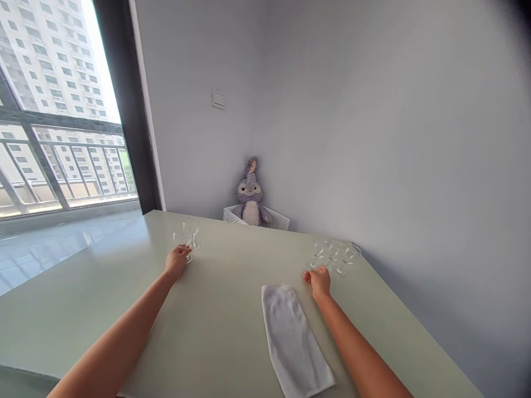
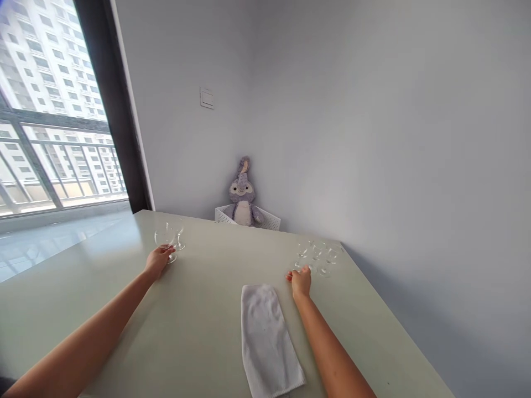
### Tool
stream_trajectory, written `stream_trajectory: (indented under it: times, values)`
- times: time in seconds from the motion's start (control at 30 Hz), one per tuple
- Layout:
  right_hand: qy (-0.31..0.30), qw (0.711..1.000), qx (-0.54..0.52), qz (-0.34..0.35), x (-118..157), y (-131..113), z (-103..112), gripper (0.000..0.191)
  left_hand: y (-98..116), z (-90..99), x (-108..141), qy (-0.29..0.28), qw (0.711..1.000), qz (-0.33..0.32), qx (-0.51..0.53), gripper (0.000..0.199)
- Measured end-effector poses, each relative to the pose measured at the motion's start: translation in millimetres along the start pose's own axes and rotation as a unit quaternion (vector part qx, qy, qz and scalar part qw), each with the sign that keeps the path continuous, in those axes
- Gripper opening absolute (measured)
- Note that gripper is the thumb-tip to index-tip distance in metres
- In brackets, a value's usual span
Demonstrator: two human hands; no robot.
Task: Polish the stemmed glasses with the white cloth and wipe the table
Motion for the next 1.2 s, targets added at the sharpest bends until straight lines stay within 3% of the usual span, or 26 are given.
stream_trajectory:
  times: [0.17, 0.43, 0.53, 0.67, 0.73, 0.8, 0.9, 0.97, 1.03, 1.13, 1.2]
  values:
    - [-0.006, 1.0, 0.006, 0.009, -27.2, 5.6, -9.1, 0.065, -5.3, 0.0, -0.8, -0.008, 1.0, 0.004, 0.018, 0.026]
    - [-0.022, 0.998, 0.041, 0.043, -34.8, 4.4, -23.2, 0.027, -1.8, 3.5, 3.5, 0.009, 1.0, 0.013, 0.026, 0.023]
    - [-0.041, 0.996, 0.052, 0.054, -27.4, -1.2, -27.1, 0.022, -2.8, 16.1, 15.2, 0.059, 0.997, 0.026, 0.035, 0.029]
    - [-0.08, 0.992, 0.057, 0.083, -12.5, -19.6, -37.0, 0.025, -5.1, 43.1, 45.2, 0.17, 0.982, 0.046, 0.064, 0.041]
    - [-0.108, 0.987, 0.053, 0.109, -0.8, -36.6, -49.6, 0.029, 0.1, 40.4, 62.0, 0.172, 0.981, 0.039, 0.077, 0.04]
    - [-0.143, 0.979, 0.045, 0.136, 17.2, -57.7, -68.4, 0.033, 11.4, 20.0, 80.3, 0.117, 0.99, 0.014, 0.081, 0.035]
    - [-0.215, 0.961, 0.023, 0.173, 60.2, -92.8, -105.9, 0.044, 33.1, -30.3, 121.2, -0.012, 0.997, -0.04, 0.065, 0.026]
    - [-0.307, 0.928, 0.011, 0.21, 101.9, -116.4, -137.0, 0.054, 44.3, -60.5, 156.6, -0.08, 0.993, -0.067, 0.049, 0.028]
    - [-0.363, 0.904, 0.015, 0.226, 139.8, -131.1, -156.1, 0.058, 56.5, -94.6, 197.3, -0.194, 0.974, -0.118, 0.007, 0.032]
    - [-0.432, 0.869, 0.048, 0.236, 181.7, -140.1, -169.7, 0.059, 58.7, -116.6, 234.7, -0.298, 0.945, -0.131, 0.005, 0.034]
    - [-0.478, 0.848, 0.063, 0.221, 196.7, -138.5, -170.8, 0.062, 54.4, -115.7, 234.4, -0.32, 0.939, -0.125, 0.011, 0.033]
Point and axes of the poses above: each hand's wrist, its own x-axis away from the middle knuckle, its own z-axis out of the back of the hand, y = z × x, the point moved 10 cm from there along -x, towards the middle knuckle, and after that the axes turned 14 degrees about z, right-handed, at the moved point
